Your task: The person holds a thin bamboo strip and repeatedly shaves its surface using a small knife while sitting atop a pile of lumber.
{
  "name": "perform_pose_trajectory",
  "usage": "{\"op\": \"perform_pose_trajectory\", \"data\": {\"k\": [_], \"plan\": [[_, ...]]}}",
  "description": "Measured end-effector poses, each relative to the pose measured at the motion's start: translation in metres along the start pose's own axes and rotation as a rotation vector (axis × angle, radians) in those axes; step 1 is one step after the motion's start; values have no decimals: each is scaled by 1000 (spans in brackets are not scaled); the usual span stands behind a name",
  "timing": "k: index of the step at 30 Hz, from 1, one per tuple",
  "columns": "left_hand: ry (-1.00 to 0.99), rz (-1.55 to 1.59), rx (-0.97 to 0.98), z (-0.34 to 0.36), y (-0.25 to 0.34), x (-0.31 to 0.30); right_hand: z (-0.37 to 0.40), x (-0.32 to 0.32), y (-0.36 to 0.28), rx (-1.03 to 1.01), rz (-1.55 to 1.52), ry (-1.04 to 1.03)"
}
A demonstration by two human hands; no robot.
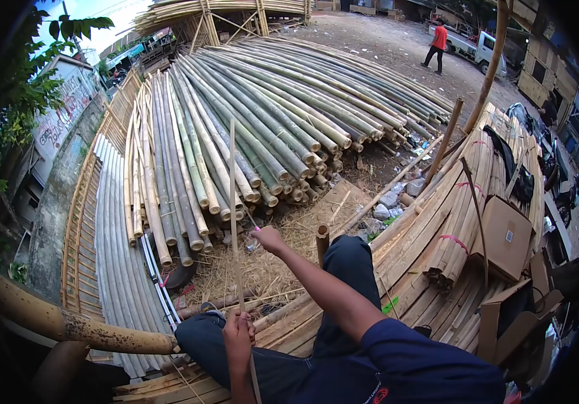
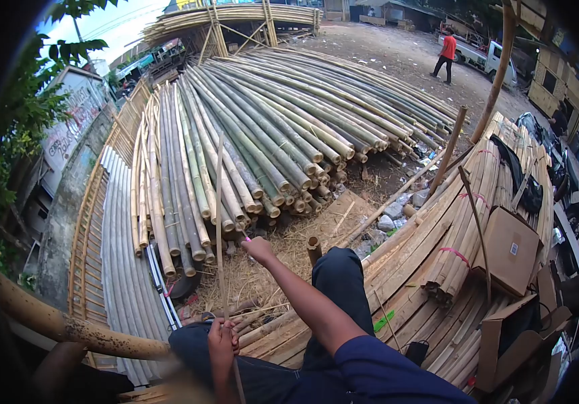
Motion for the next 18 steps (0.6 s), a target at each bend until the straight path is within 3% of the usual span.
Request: {"op": "perform_pose_trajectory", "data": {"k": [3, 4, 5, 9, 11, 14, 17, 18], "plan": [[-67, 164, -36, 6, -1, -1, -3, -9, 9, 9, -108, -13], [-71, 162, -36, 9, -2, -5, -6, -16, 4, -88, -26, -17], [-37, 127, -30, 13, -5, -12, -7, -24, -3, -185, 57, -19], [73, 101, -91, 30, -42, -39, -4, -56, -26, -226, -32, -147], [112, 112, -116, 43, -60, -45, -14, -76, -31, -389, 87, 18], [184, 55, -171, 68, -78, -52, -8, -99, -34, -414, -38, 156], [244, 50, -214, 79, -88, -59, -7, -93, -21, -328, -9, 142], [292, 56, -241, 83, -88, -63, -20, -80, -11, -342, -167, 73]]}}
Point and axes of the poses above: each hand's wrist, its own z-axis away from the middle knuckle, its own x-axis out of the palm, y = z × x, the point moved 7 cm from there along -z, towards the middle knuckle, and after that the axes turned 2 degrees about -x, right-handed, at the moved point
